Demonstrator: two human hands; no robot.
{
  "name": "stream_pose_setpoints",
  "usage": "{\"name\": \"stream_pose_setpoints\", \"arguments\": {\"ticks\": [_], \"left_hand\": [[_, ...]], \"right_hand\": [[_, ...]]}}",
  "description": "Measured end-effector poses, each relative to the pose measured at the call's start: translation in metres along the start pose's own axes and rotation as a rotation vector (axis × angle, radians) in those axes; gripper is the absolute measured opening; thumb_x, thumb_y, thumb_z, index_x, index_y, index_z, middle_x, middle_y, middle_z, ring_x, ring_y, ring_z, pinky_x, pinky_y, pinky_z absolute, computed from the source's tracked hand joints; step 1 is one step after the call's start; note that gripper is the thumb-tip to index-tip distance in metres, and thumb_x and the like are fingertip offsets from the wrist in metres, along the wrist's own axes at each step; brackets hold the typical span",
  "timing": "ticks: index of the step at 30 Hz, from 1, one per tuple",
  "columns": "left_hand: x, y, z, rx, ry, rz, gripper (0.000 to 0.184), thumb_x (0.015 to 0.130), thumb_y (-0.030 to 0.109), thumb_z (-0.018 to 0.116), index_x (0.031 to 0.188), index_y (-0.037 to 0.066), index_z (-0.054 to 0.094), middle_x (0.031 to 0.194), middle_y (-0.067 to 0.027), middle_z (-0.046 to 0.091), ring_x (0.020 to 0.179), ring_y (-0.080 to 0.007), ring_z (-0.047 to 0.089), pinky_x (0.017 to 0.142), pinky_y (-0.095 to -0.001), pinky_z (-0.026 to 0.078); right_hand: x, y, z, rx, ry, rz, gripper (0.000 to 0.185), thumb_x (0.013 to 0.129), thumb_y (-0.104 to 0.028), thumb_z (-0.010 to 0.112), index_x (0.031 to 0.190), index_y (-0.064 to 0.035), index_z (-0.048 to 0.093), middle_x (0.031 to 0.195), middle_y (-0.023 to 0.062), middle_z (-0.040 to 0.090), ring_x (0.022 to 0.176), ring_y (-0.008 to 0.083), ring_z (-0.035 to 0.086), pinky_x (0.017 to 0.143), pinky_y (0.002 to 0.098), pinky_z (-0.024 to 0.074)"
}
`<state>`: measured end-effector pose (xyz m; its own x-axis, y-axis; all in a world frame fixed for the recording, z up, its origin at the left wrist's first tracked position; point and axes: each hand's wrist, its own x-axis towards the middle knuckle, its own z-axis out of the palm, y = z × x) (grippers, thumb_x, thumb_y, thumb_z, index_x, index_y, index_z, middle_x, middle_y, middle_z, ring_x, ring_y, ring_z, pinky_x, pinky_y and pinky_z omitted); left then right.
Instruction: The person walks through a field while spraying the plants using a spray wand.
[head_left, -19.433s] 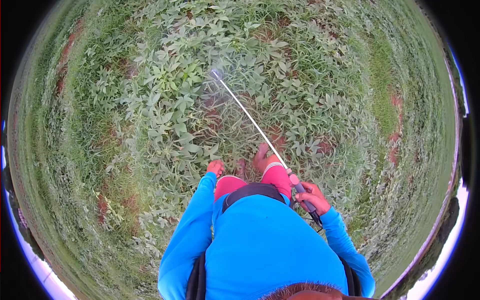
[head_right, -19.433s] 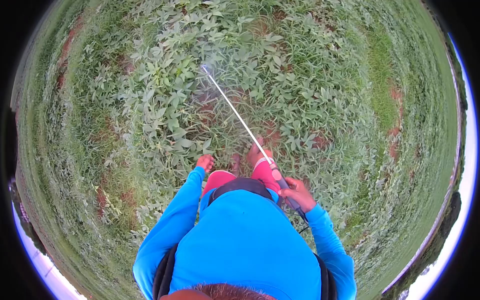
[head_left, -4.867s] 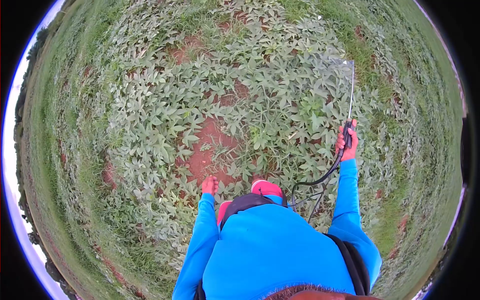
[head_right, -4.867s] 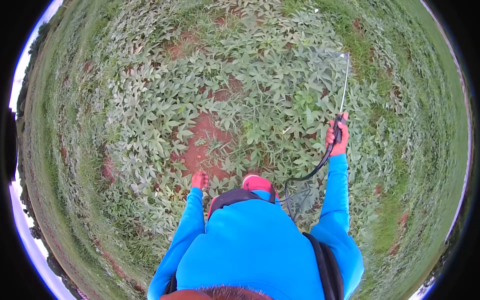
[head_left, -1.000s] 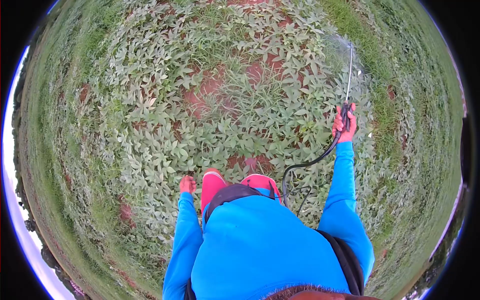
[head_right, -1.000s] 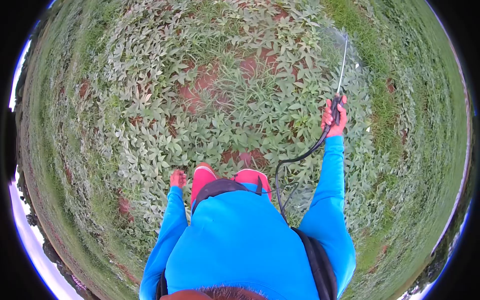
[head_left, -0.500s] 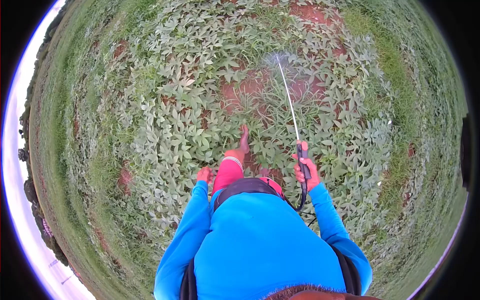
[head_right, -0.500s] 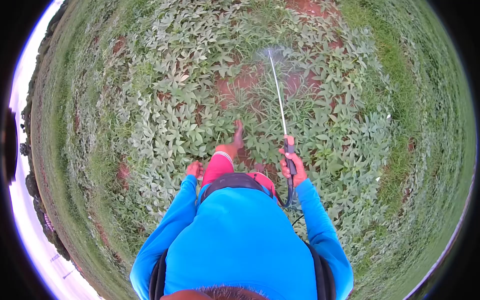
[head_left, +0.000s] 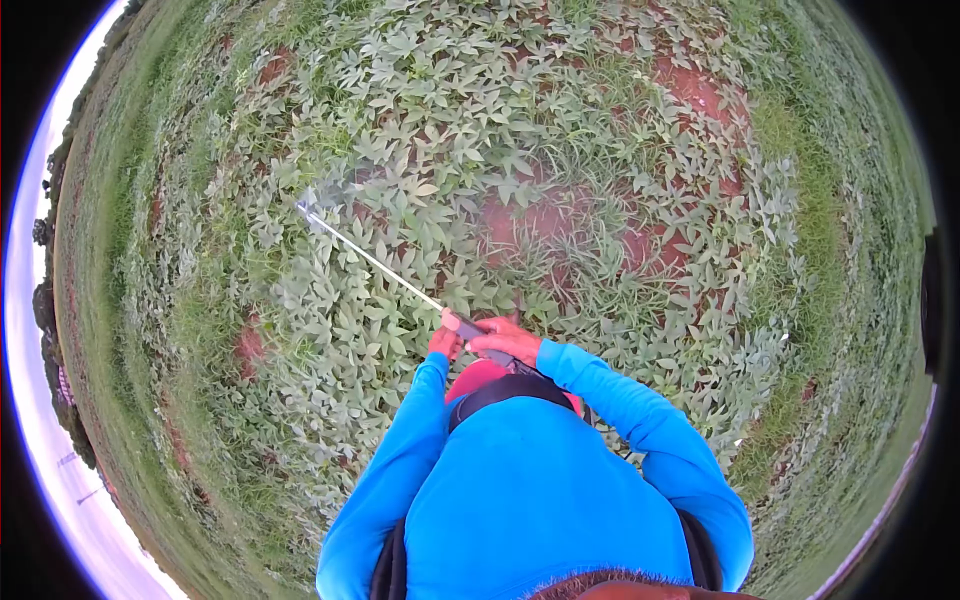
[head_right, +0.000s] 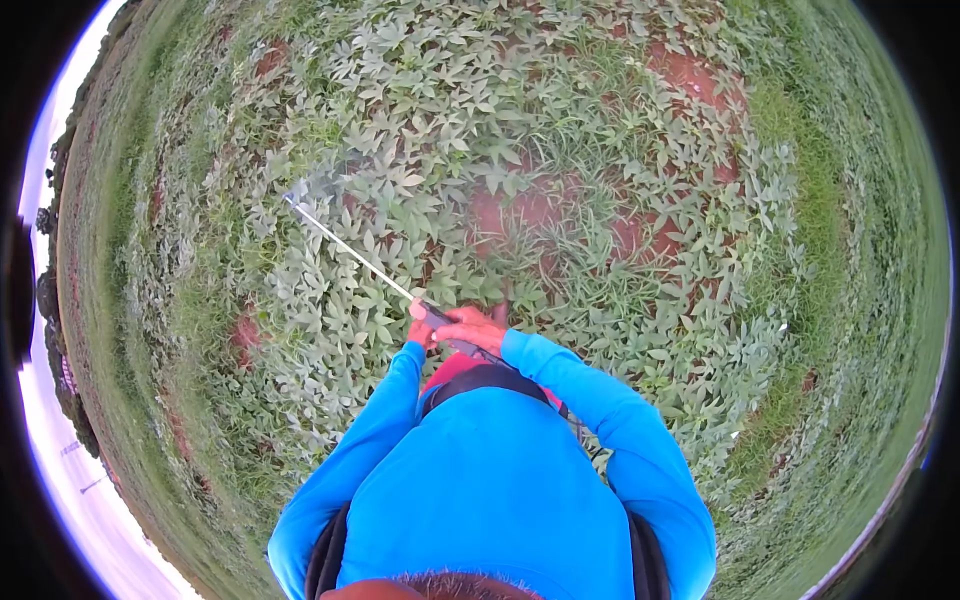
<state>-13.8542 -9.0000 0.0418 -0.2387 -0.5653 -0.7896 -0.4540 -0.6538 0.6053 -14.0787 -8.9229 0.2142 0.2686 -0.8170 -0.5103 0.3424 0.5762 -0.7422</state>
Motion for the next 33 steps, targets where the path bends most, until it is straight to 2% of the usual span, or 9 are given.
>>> {"name": "stream_pose_setpoints", "arguments": {"ticks": [1, 4, 5, 9, 13, 15, 18, 26, 33], "left_hand": [[0.024, -0.012, -0.011, 0.0, 0.007, 0.005, 0.026, 0.094, 0.033, 0.052, 0.097, 0.008, 0.059, 0.074, -0.0039, 0.06, 0.052, -0.0109, 0.051, 0.04, -0.0258, 0.036], [0.064, 0.0, -0.037, 0.001, 0.062, -0.12, 0.043, 0.085, 0.044, 0.059, 0.112, 0.011, 0.056, 0.083, -0.0031, 0.066, 0.062, -0.0156, 0.061, 0.047, -0.0313, 0.047], [0.051, 0.018, -0.033, 0.172, 0.095, -0.011, 0.025, 0.094, 0.034, 0.052, 0.097, 0.01, 0.059, 0.073, -0.0022, 0.06, 0.049, -0.0091, 0.049, 0.04, -0.0249, 0.036], [0.051, 0.06, -0.054, 0.001, 0.065, -0.09, 0.037, 0.094, 0.044, 0.05, 0.096, 0.009, 0.061, 0.07, -0.0003, 0.057, 0.049, -0.0075, 0.046, 0.042, -0.0227, 0.037], [0.066, 0.058, -0.067, 0.029, 0.107, -0.08, 0.039, 0.094, 0.045, 0.05, 0.093, 0.008, 0.062, 0.067, -0.0013, 0.058, 0.048, -0.0078, 0.046, 0.041, -0.0235, 0.037], [0.076, 0.056, -0.071, 0.061, 0.067, -0.099, 0.035, 0.094, 0.042, 0.047, 0.094, 0.01, 0.061, 0.071, -0.0016, 0.059, 0.054, -0.0113, 0.051, 0.046, -0.0278, 0.042], [0.093, 0.051, -0.07, 0.055, 0.031, -0.163, 0.033, 0.094, 0.041, 0.047, 0.092, 0.01, 0.059, 0.071, -0.0017, 0.058, 0.054, -0.0131, 0.052, 0.046, -0.0299, 0.044], [0.121, 0.07, -0.022, 0.04, -0.063, -0.12, 0.035, 0.093, 0.042, 0.048, 0.093, 0.009, 0.058, 0.071, -0.0031, 0.057, 0.053, -0.0131, 0.05, 0.045, -0.0293, 0.042], [0.142, 0.096, 0.026, 0.194, -0.137, -0.123, 0.034, 0.093, 0.041, 0.046, 0.093, 0.009, 0.058, 0.072, -0.0038, 0.058, 0.054, -0.014, 0.051, 0.047, -0.0309, 0.044]], "right_hand": [[0.019, -0.028, 0.002, -0.011, -0.022, 0.043, 0.044, 0.078, -0.037, 0.068, 0.106, -0.0047, 0.059, 0.073, -0.0006, 0.054, 0.054, 0.0067, 0.049, 0.04, 0.0218, 0.0341], [0.085, -0.078, 0.006, 0.009, -0.112, 0.076, 0.048, 0.074, -0.042, 0.07, 0.104, -0.005, 0.061, 0.072, -0.0007, 0.055, 0.055, 0.0073, 0.05, 0.041, 0.0217, 0.0349], [0.106, -0.089, 0.005, -0.001, -0.117, 0.058, 0.048, 0.074, -0.042, 0.069, 0.104, -0.0053, 0.061, 0.072, -0.0009, 0.054, 0.054, 0.0071, 0.049, 0.04, 0.0212, 0.0346], [0.158, -0.137, -0.004, 0.066, -0.136, 0.074, 0.045, 0.075, -0.041, 0.069, 0.102, -0.0069, 0.06, 0.071, -0.0012, 0.053, 0.051, 0.006, 0.047, 0.039, 0.02, 0.0334], [0.175, -0.166, -0.029, 0.183, -0.07, 0.043, 0.043, 0.075, -0.04, 0.07, 0.1, -0.0064, 0.058, 0.07, -0.0011, 0.05, 0.048, 0.0049, 0.044, 0.037, 0.0201, 0.0321], [0.176, -0.172, -0.046, 0.224, -0.002, 0.03, 0.045, 0.075, -0.037, 0.071, 0.104, -0.0057, 0.056, 0.069, -0.0012, 0.049, 0.046, 0.0047, 0.043, 0.036, 0.0201, 0.0315], [0.152, -0.169, -0.074, 0.266, 0.149, -0.003, 0.047, 0.074, -0.039, 0.072, 0.099, -0.0029, 0.057, 0.07, 0.0012, 0.052, 0.046, 0.0069, 0.045, 0.036, 0.0207, 0.033], [-0.03, -0.126, -0.116, 0.462, 0.362, 0.046, 0.046, 0.085, -0.025, 0.063, 0.125, -0.0044, 0.052, 0.068, -0.0006, 0.05, 0.045, 0.0056, 0.043, 0.037, 0.0212, 0.0302], [-0.167, -0.083, -0.126, 0.646, 0.61, 0.01, 0.048, 0.089, -0.024, 0.056, 0.13, -0.0012, 0.047, 0.072, 0.0015, 0.048, 0.045, 0.0054, 0.039, 0.039, 0.02, 0.0335]]}}
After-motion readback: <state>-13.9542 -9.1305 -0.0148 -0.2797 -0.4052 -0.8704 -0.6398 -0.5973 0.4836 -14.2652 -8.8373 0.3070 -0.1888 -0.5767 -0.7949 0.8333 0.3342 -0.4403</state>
